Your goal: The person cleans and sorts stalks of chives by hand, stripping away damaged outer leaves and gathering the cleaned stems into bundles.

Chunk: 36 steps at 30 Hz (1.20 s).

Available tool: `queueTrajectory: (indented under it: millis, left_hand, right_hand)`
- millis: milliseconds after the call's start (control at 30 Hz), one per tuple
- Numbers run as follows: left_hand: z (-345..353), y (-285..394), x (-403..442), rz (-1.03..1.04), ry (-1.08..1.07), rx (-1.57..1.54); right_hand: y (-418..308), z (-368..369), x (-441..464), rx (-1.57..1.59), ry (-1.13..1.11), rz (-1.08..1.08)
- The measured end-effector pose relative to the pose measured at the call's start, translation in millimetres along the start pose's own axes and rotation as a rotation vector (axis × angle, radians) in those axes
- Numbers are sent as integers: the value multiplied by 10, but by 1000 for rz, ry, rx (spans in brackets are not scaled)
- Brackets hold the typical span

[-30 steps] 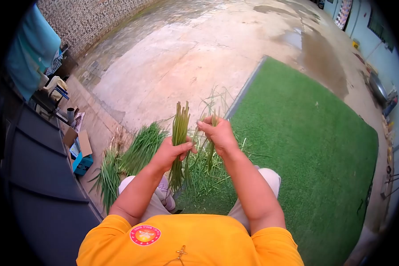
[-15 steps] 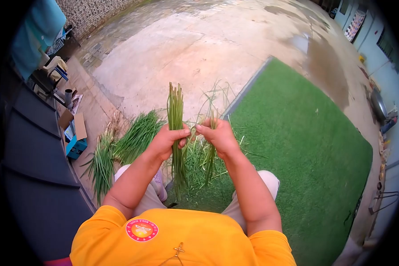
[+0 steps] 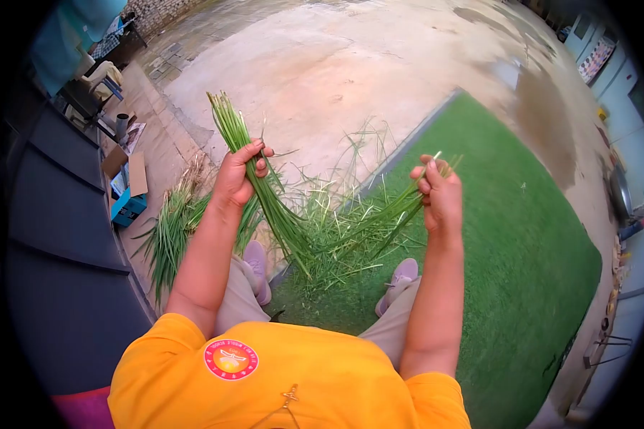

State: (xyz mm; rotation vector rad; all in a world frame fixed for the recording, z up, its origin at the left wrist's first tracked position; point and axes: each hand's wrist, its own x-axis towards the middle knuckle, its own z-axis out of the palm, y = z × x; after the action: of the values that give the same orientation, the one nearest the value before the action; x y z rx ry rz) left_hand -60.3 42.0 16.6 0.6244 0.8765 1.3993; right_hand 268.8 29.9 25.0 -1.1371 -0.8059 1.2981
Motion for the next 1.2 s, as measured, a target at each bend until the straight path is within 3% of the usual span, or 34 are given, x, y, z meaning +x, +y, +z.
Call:
queueTrajectory:
  millis: [167, 233, 433, 600, 667, 767, 933, 1000, 1133, 1200]
  left_hand:
    - [-136, 124, 26, 62, 65, 188]
    - [-176, 115, 26, 125, 188, 308]
    - [-118, 82, -11, 159, 220, 307]
    - [-15, 70, -90, -8, 13, 217]
    - [-4, -4, -110, -77, -87, 119]
    - [37, -84, -161, -188, -251, 34]
    - [157, -222, -241, -299, -454, 60]
    - [219, -299, -297, -335, -508, 77]
    - [301, -440, -378, -443, -612, 117]
    - [318, -509, -384, -481, -647, 150]
  right_hand:
    - [-71, -171, 19, 61, 45, -27]
    - [-41, -207, 43, 139, 37, -45]
    - [-26, -191, 81, 245, -2, -87]
    - [-31, -49, 95, 119, -54, -222]
    - [-37, 150, 23, 152, 118, -358]
    - [-17, 207, -34, 208, 29, -372]
    - [98, 622, -163, -33, -45, -102]
    - [225, 764, -198, -61, -157, -44]
    - [464, 981, -260, -140, -178, -58]
    - [507, 975, -286, -78, -305, 84]
